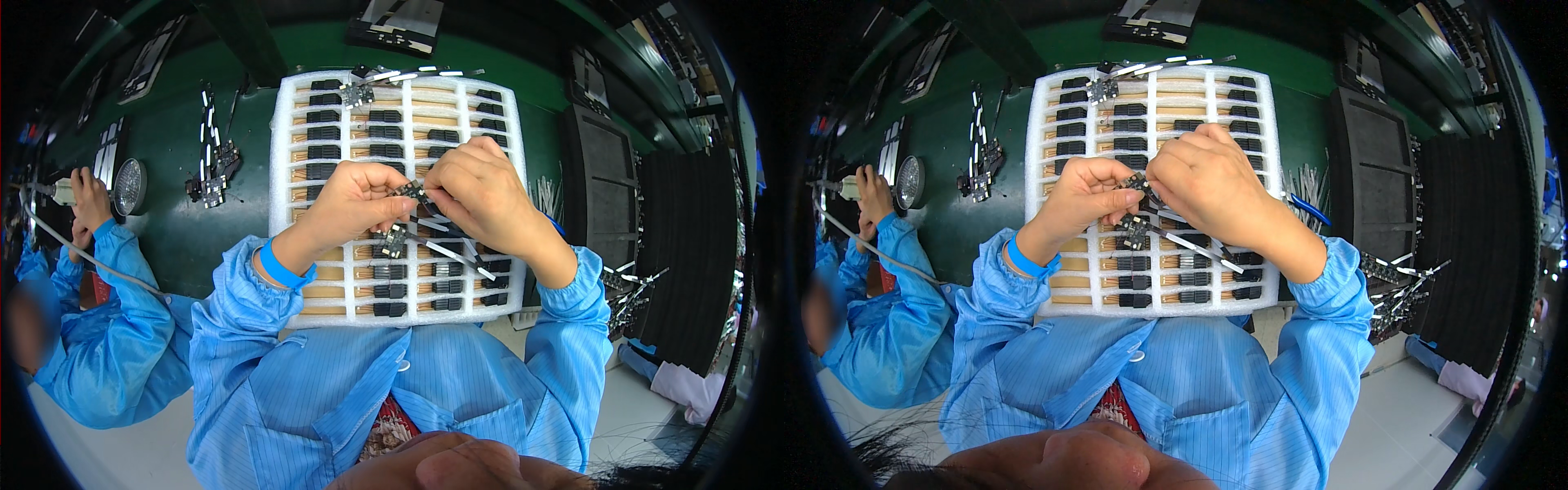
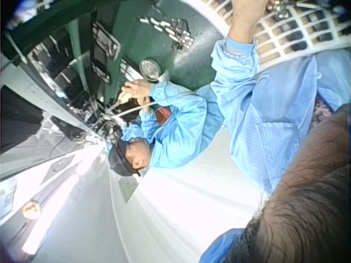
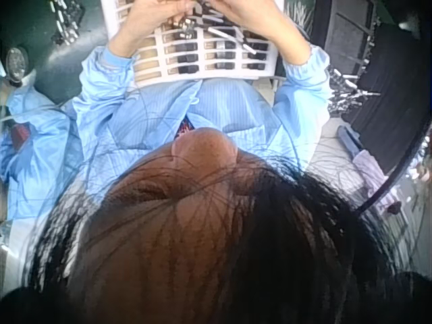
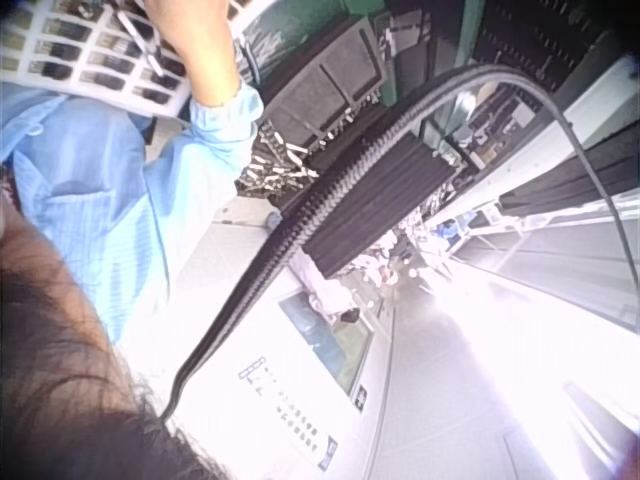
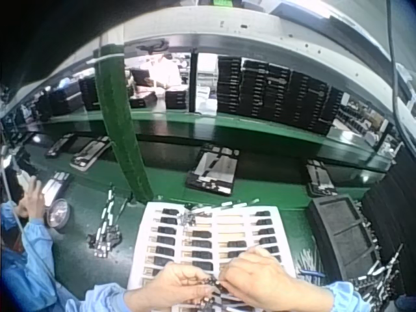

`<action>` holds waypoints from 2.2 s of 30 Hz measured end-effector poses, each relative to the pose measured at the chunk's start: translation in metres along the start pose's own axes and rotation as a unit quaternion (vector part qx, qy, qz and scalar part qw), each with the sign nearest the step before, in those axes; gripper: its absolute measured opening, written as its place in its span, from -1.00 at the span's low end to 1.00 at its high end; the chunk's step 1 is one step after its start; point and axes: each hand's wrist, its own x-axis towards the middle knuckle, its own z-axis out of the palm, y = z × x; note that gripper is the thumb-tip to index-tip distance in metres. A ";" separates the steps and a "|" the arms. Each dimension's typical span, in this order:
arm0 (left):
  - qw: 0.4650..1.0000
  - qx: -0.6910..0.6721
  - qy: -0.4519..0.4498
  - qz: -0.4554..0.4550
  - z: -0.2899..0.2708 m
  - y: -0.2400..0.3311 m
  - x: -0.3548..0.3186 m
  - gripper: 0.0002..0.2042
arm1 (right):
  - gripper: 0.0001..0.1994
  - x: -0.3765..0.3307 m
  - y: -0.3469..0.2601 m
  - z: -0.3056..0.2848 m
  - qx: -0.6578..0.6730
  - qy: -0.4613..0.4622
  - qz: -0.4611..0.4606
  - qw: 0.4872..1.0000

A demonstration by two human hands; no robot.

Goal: Assembling small electronic components by attaching wires to circuit boards on a factory production line.

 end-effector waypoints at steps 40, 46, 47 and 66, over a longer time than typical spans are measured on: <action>0.923 0.317 0.117 0.185 0.010 -0.008 -0.001 -0.88 | -0.94 -0.001 0.001 0.009 0.039 0.014 0.041 0.998; 0.980 0.149 0.055 0.118 0.006 -0.007 -0.001 -0.92 | -0.92 -0.002 0.005 0.004 0.220 -0.025 0.143 0.965; 0.994 0.058 0.030 0.082 0.006 -0.005 0.000 -0.92 | -0.91 -0.001 0.006 0.003 0.255 -0.025 0.152 0.954; 0.965 0.215 0.016 0.146 -0.018 0.102 0.030 -0.89 | -0.72 0.017 0.028 -0.023 0.587 -0.112 0.217 0.772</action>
